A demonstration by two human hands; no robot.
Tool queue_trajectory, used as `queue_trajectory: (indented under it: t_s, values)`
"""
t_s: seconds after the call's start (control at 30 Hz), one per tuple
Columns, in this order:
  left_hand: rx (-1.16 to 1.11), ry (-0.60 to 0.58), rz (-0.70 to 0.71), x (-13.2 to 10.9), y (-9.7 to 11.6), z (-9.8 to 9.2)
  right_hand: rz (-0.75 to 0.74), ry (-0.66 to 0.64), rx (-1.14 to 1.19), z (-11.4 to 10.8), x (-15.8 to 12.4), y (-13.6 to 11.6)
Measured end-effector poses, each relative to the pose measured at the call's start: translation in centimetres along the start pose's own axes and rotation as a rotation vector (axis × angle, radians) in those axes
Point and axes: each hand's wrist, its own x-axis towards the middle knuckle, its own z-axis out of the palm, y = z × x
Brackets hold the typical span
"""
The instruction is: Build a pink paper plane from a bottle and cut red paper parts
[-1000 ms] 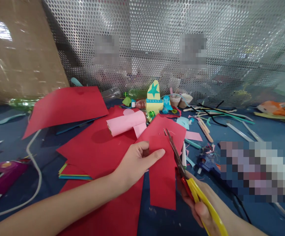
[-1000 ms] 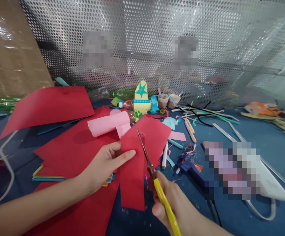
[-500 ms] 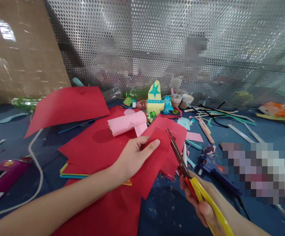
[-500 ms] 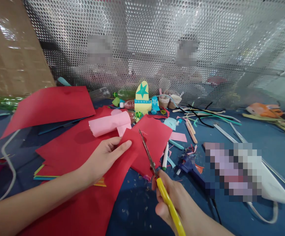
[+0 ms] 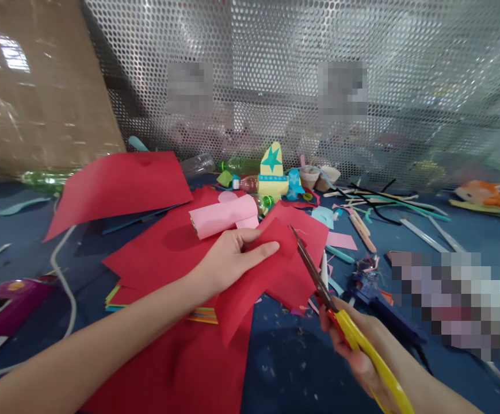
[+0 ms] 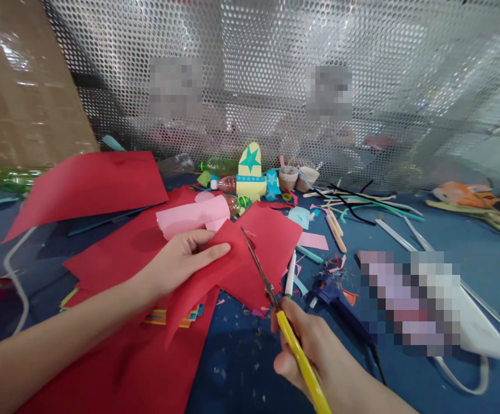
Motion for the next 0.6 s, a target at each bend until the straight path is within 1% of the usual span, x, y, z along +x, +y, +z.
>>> queue_trajectory:
  t_s: [0.07,0.1,0.13,0.23,0.27,0.3,0.33,0.37,0.4,0.43,0.47,0.5,0.53,0.57,0.6]
  values:
    - [0.108,0.009,0.019,0.5,0.1,-0.7,0.014,-0.011,-0.002,-0.2,0.0,-0.1]
    - [0.169,0.032,0.050,0.7,0.2,-1.1,0.026,-0.019,-0.001,-0.3,0.0,-0.1]
    - [0.233,0.080,0.110,0.9,0.3,-1.4,0.039,-0.032,0.005,-0.4,0.0,0.0]
    - [0.420,0.294,0.354,0.6,0.8,-1.5,0.086,-0.069,0.039,-0.6,0.0,0.5]
    - [0.466,0.338,0.398,0.2,1.0,-1.2,0.098,-0.076,0.050,-0.6,0.0,0.7]
    - [0.484,0.334,0.401,-0.3,1.1,-0.8,0.108,-0.077,0.058,-0.7,0.0,0.9]
    - [0.474,0.258,0.357,-0.8,1.2,-0.2,0.111,-0.076,0.063,-0.7,0.0,1.1]
    - [0.449,0.130,0.285,-1.4,1.1,0.5,0.103,-0.070,0.064,-0.7,0.0,1.3]
    - [0.396,-0.030,0.174,-1.9,0.9,1.2,0.086,-0.067,0.060,-0.8,0.0,1.3]
    - [0.309,-0.202,0.025,-2.4,0.6,2.0,0.063,-0.064,0.057,-0.8,0.0,1.4]
    - [0.196,-0.330,-0.101,-2.8,0.1,2.7,0.044,-0.068,0.059,-0.8,0.0,1.3]
    - [0.086,-0.392,-0.187,-3.0,-0.5,3.4,0.034,-0.070,0.070,-0.8,0.0,1.2]
    - [-0.014,-0.434,-0.234,-3.2,-1.1,4.0,0.031,-0.070,0.087,-0.7,0.0,1.0]
    - [-0.085,-0.454,-0.260,-3.2,-1.8,4.5,0.037,-0.062,0.108,-0.6,0.0,0.8]
    - [-0.146,-0.444,-0.272,-3.2,-2.3,4.8,0.048,-0.044,0.131,-0.4,0.0,0.7]
